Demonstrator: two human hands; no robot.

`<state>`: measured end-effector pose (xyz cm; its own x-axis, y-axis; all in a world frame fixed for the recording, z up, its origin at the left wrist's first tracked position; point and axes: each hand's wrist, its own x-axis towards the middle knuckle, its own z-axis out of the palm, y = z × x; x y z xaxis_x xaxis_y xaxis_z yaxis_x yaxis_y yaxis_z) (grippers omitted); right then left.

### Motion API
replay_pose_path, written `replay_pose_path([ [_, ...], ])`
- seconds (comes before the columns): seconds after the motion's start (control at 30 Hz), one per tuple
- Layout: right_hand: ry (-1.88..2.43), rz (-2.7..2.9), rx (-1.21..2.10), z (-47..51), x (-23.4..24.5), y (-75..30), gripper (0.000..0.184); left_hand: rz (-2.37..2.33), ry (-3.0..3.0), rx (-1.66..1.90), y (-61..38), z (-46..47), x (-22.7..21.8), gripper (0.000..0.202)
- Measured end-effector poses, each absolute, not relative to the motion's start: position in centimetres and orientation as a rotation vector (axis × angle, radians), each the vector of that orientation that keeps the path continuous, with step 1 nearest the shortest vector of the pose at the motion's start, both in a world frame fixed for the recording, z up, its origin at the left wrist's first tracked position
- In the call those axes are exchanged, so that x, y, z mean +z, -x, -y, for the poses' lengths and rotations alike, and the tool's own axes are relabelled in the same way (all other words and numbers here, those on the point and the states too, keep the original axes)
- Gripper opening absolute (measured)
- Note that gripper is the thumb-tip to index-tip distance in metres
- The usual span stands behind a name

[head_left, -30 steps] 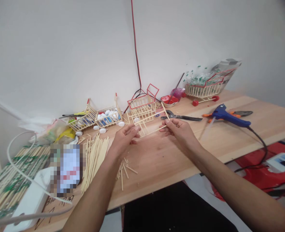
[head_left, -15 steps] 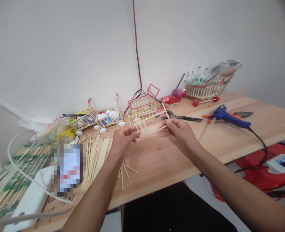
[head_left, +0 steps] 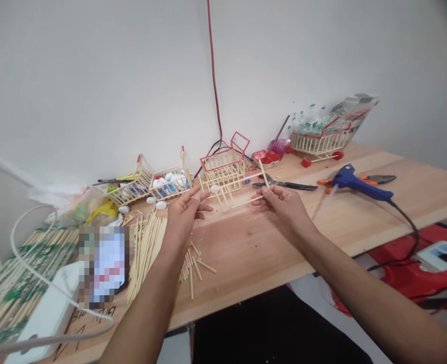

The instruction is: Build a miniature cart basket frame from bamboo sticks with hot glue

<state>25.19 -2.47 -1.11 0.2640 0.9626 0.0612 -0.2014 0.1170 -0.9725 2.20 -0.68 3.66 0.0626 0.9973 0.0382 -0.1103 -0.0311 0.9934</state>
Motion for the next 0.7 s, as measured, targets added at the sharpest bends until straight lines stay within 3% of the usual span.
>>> replay_pose_path([
  [0.7,1.100,0.771,1.048,2.7,-0.6,-25.0,0.025,-0.826,-0.916,1.035,-1.5,0.3,4.0,0.031],
])
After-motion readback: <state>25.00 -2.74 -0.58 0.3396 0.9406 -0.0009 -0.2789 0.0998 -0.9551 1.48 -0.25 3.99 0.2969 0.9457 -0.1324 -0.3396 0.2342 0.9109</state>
